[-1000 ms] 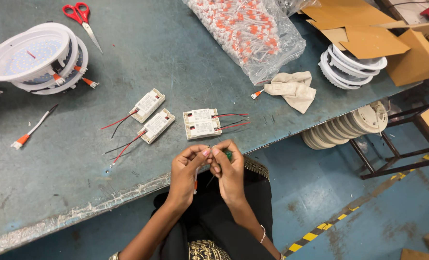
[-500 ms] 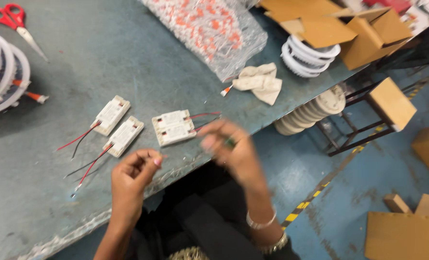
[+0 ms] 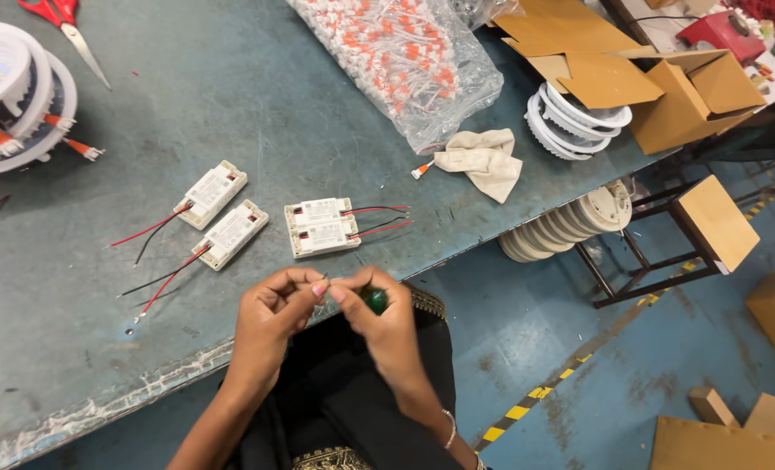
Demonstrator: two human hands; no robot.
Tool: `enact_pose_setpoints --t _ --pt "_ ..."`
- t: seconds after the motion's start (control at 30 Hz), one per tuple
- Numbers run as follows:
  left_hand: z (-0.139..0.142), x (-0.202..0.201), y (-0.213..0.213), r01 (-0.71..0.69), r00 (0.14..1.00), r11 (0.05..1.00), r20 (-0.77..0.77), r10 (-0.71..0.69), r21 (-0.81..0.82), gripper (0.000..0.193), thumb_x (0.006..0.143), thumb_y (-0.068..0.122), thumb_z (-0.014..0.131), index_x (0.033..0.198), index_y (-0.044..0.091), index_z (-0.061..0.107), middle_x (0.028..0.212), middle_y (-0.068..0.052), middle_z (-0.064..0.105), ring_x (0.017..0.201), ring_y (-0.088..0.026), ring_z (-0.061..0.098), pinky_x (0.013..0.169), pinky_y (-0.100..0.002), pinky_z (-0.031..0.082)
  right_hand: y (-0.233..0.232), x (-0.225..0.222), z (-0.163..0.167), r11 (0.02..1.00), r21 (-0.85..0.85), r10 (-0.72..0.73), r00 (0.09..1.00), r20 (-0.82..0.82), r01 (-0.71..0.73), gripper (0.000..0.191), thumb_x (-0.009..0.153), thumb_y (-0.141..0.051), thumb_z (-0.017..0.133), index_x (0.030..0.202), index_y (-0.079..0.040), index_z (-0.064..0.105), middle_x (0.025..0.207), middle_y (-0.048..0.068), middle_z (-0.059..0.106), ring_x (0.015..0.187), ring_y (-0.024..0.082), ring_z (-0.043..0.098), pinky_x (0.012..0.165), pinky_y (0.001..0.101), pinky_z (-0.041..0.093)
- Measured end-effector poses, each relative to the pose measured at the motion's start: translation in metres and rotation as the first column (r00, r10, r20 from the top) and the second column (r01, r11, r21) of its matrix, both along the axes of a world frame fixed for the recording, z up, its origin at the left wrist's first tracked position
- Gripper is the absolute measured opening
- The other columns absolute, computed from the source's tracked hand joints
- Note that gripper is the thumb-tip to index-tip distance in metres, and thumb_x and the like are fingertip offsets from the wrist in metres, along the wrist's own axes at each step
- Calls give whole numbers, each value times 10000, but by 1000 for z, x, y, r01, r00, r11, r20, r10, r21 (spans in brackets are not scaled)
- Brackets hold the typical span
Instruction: The person connects wires into electronic components using a small screwdriver tool by hand, repeatedly inserting small wires into connectors and securing them on the workbench.
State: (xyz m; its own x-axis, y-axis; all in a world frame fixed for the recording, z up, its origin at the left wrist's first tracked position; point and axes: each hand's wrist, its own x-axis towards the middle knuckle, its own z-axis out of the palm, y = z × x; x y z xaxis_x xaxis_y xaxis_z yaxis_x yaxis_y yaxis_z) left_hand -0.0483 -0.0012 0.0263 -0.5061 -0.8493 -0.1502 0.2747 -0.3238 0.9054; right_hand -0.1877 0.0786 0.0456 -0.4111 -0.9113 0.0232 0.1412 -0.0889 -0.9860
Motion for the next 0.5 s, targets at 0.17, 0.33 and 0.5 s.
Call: enact_pose_setpoints --t 0.17,0.33,0.5 --pt "-9 2 -1 52 998 998 35 -52 19 167 914 174 729 974 19 745 667 68 567 554 -1 413 483 -200 277 2 4 -4 995 -87 -53 980 -190 37 137 970 -131 755 961 -2 709 908 -5 699 823 29 579 745 197 468" --pt "-12 12 -11 243 958 970 156 -242 14 169 887 174 728 953 19 749 701 41 645 555 -9 436 484 -204 292 -3 -20 -4 988 99 131 986 -100 -121 135 953 -149 744 980 -17 740 828 4 680 723 43 564 649 209 441" --pt "-14 26 -20 429 870 903 271 -412 -5 177 892 186 722 926 15 755 715 20 677 583 -29 522 519 -208 374 -17 -33 -8 937 101 349 909 -225 -335 153 947 -155 743 961 -4 729 902 22 733 836 61 626 780 241 518"
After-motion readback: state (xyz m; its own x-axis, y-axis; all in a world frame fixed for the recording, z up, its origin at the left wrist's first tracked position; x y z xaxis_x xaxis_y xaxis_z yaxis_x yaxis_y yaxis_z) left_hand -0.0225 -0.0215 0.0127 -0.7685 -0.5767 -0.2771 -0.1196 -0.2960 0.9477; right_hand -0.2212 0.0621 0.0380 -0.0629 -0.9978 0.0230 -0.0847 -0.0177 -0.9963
